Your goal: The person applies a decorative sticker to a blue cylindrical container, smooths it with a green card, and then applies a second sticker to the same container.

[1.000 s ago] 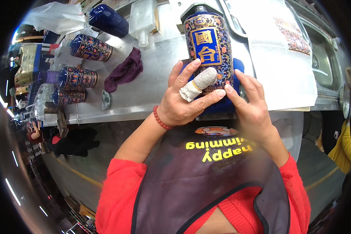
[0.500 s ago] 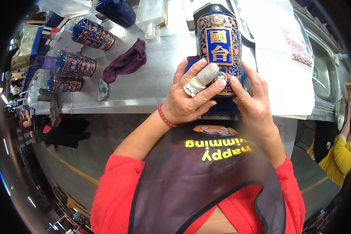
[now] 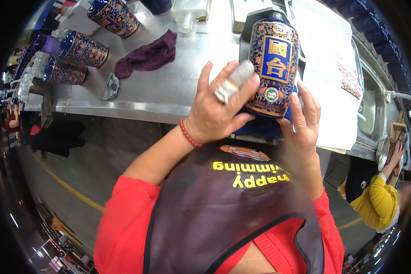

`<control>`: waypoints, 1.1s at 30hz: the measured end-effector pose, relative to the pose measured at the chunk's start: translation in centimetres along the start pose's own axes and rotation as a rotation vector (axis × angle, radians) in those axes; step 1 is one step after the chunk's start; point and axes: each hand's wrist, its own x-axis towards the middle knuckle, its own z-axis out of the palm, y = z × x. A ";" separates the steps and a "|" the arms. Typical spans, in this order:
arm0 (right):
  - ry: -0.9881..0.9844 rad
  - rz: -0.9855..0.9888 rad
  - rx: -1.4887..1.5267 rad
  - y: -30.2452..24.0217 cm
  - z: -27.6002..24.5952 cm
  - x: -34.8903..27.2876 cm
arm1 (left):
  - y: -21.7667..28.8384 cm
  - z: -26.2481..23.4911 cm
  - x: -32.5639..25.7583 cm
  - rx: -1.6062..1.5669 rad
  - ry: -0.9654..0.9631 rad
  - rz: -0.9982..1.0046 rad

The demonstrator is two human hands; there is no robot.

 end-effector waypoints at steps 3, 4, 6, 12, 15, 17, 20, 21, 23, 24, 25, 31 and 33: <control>0.005 0.020 -0.007 0.2 0.2 -0.4 | -0.5 -0.1 1.3 0.087 0.080 0.048; 0.031 -0.004 -0.001 0.3 0.4 -0.6 | -0.5 -0.1 1.4 0.134 0.091 0.104; 0.053 0.009 0.019 0.3 0.7 -0.9 | -0.3 0.0 1.3 0.099 0.085 0.101; 0.069 -0.029 -0.080 -0.1 1.7 -1.3 | 0.3 1.8 0.6 -0.537 0.054 -0.279; 0.103 0.031 -0.025 -0.2 2.1 -1.5 | 0.4 2.5 0.4 -0.489 -0.002 -0.314; 0.109 0.103 0.039 -0.4 2.4 -1.7 | 0.3 2.6 0.2 -0.464 -0.021 -0.307; 0.119 0.195 0.124 -0.7 2.7 -2.0 | 0.0 2.7 0.0 -0.474 -0.038 -0.299; 0.125 0.199 0.127 -0.8 2.7 -2.0 | -0.1 2.7 -0.1 -0.480 -0.041 -0.293; 0.117 0.207 0.135 -0.9 2.5 -2.0 | -0.1 2.6 -0.1 -0.496 -0.046 -0.287; 0.105 0.210 0.139 -0.9 2.2 -1.9 | -0.1 2.5 -0.1 -0.505 -0.048 -0.284; 0.060 0.199 0.126 -0.8 1.9 -1.8 | -0.2 2.4 0.1 -0.506 -0.053 -0.283; -0.006 0.064 0.105 0.7 0.2 0.1 | 0.2 1.0 1.8 -0.205 0.010 -0.110; -0.057 0.131 0.207 1.2 0.1 0.6 | 0.3 1.2 2.8 -0.164 -0.061 -0.088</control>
